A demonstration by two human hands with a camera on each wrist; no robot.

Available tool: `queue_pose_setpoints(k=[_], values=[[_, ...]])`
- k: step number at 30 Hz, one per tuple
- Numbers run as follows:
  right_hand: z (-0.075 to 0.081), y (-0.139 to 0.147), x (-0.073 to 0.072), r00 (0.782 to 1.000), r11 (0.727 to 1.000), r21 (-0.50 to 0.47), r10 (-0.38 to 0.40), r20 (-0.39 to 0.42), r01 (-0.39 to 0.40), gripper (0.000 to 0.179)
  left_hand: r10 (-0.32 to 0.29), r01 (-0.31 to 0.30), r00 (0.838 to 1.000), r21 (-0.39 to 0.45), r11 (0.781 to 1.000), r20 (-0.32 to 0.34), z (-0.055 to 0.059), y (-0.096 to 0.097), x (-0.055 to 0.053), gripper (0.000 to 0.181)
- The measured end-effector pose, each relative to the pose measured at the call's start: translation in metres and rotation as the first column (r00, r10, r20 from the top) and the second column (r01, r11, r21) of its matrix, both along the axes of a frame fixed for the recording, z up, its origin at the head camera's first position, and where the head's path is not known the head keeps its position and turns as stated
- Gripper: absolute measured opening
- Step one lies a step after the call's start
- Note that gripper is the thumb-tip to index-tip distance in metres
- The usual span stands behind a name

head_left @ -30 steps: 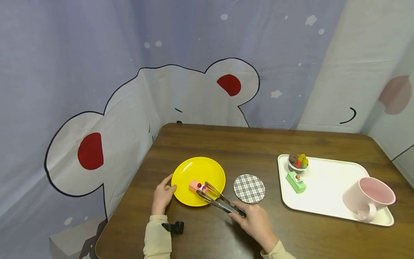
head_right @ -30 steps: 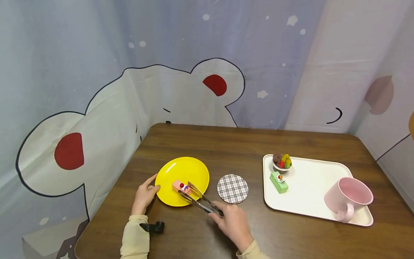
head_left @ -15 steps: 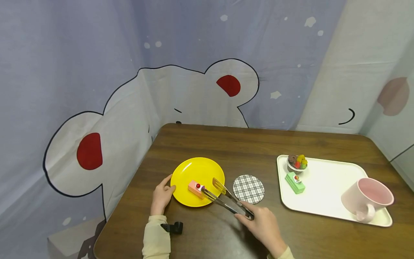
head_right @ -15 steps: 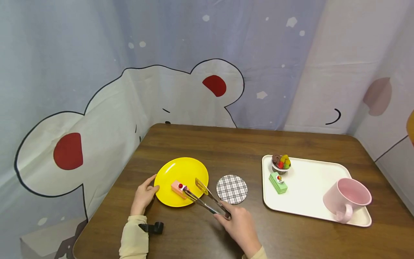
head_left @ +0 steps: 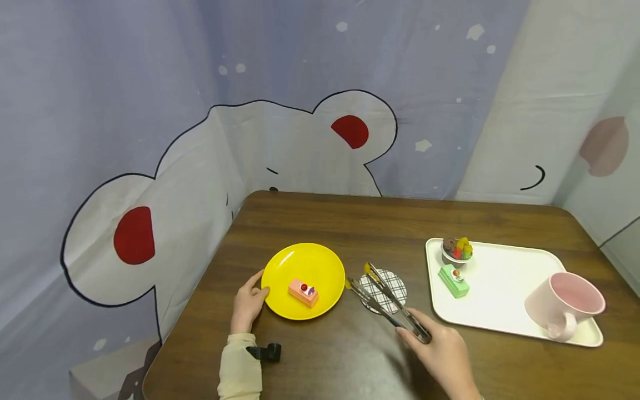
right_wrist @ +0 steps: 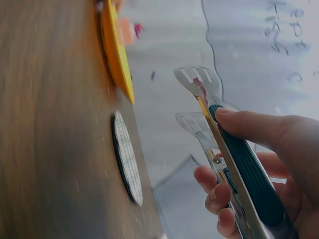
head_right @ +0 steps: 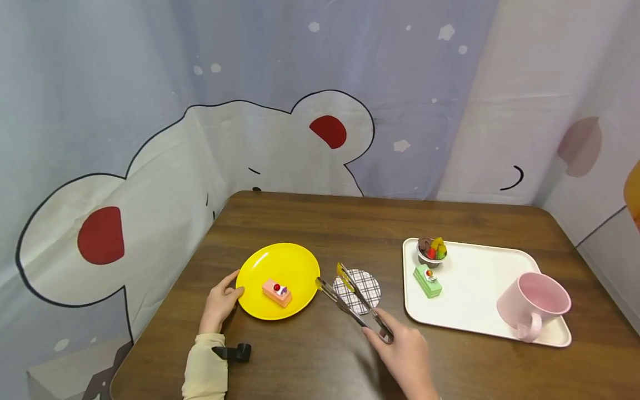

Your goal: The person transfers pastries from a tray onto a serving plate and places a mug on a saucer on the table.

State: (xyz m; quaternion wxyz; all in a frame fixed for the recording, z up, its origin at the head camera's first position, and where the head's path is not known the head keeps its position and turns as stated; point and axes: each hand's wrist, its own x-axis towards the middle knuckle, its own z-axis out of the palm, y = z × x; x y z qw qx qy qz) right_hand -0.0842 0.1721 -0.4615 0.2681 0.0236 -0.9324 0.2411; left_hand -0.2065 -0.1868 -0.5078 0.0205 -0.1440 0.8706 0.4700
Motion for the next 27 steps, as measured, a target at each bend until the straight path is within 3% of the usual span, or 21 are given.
queue_pose_setpoints(k=[6, 11, 18, 27], values=[[-0.001, 0.031, 0.011, 0.994, 0.992, -0.055, -0.112, -0.001, 0.112, 0.038, 0.006, -0.006, 1.000, -0.001, 1.000, 0.002, -0.001, -0.001, 0.002, 0.052], [-0.004, 0.054, 0.020, 0.975, 0.971, -0.086, -0.220, 0.024, 0.222, 0.037, 0.010, -0.010, 1.000, 0.005, 1.000, 0.009, -0.003, -0.002, 0.002, 0.052], [-0.007, 0.080, 0.032, 0.931, 0.934, -0.078, -0.335, 0.147, 0.349, 0.044, 0.004, -0.004, 1.000, 0.000, 1.000, 0.004, -0.002, -0.002, 0.001, 0.051], [-0.010, 0.103, 0.041, 0.863, 0.889, -0.072, -0.415, 0.287, 0.451, 0.049, 0.002, -0.002, 1.000, -0.015, 1.000, -0.009, -0.003, 0.000, -0.002, 0.051]])
